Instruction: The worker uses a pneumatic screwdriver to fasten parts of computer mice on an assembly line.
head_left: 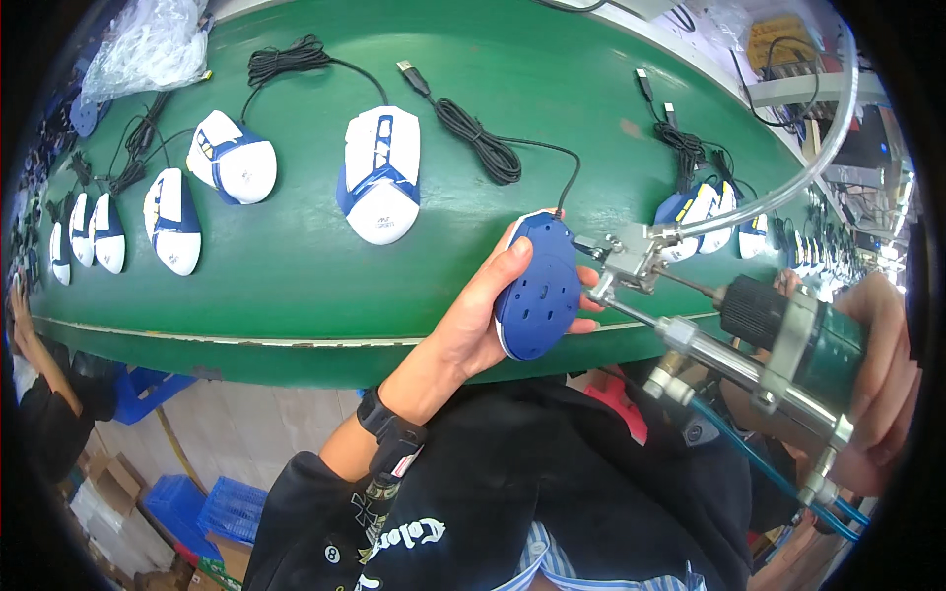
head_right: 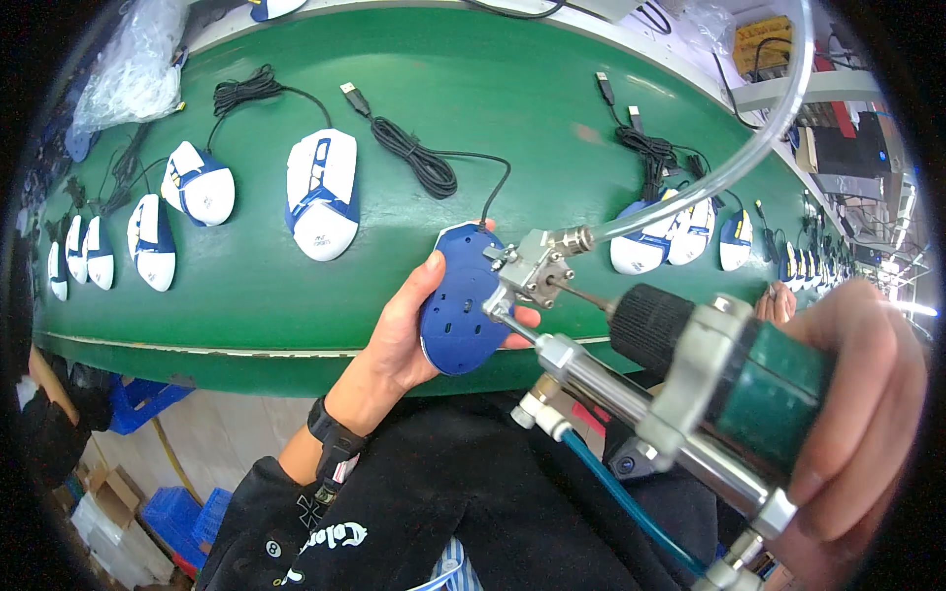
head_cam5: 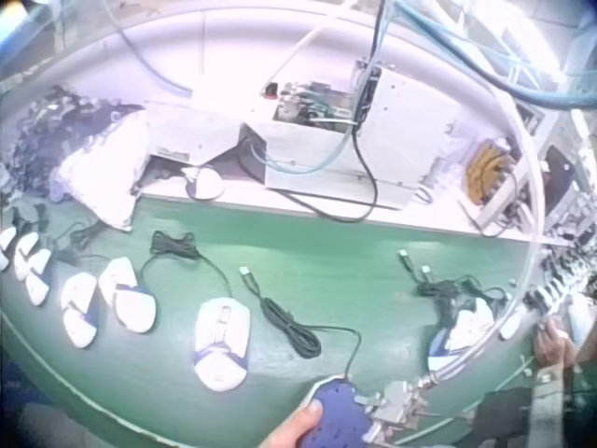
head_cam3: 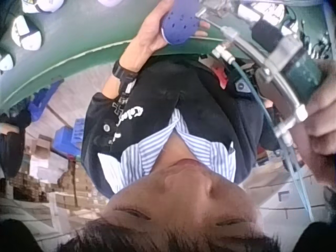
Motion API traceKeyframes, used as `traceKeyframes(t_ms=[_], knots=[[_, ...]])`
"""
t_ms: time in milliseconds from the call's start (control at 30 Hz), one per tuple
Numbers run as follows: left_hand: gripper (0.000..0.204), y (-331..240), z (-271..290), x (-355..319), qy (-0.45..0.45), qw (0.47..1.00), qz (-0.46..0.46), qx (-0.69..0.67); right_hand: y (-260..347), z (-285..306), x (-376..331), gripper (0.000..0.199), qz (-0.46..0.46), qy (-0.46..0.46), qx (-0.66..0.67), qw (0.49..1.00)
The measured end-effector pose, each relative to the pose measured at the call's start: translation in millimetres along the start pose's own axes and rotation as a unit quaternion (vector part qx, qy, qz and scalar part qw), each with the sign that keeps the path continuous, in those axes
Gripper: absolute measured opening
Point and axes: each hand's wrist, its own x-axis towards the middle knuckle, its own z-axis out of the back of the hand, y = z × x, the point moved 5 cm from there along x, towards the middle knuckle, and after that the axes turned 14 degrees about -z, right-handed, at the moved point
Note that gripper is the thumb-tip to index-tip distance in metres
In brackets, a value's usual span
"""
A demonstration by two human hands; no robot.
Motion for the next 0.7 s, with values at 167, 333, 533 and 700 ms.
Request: traceKeyframes(t_ms=[167, 333, 533, 700], knots=[[0.064, -5, 5, -4, -0.006, 1.0, -0.001, 0.005, -21, -6, 11, 0.042, -0.044, 0.055, -0.029, 0.997], [0.063, -6, 9, -5, -0.008, 1.0, -0.006, 0.02, -45, -13, 3, 0.047, 0.071, 0.015, 0.101, 0.992], [0.06, -5, 9, -9, 0.011, 1.0, -0.001, 0.02, -56, -19, 5, 0.037, 0.128, -0.009, 0.157, 0.979], [0.061, -10, 16, -11, 0.012, 0.998, -0.005, 0.068, -51, -26, 8, 0.013, 0.017, -0.012, 0.067, 0.998]])
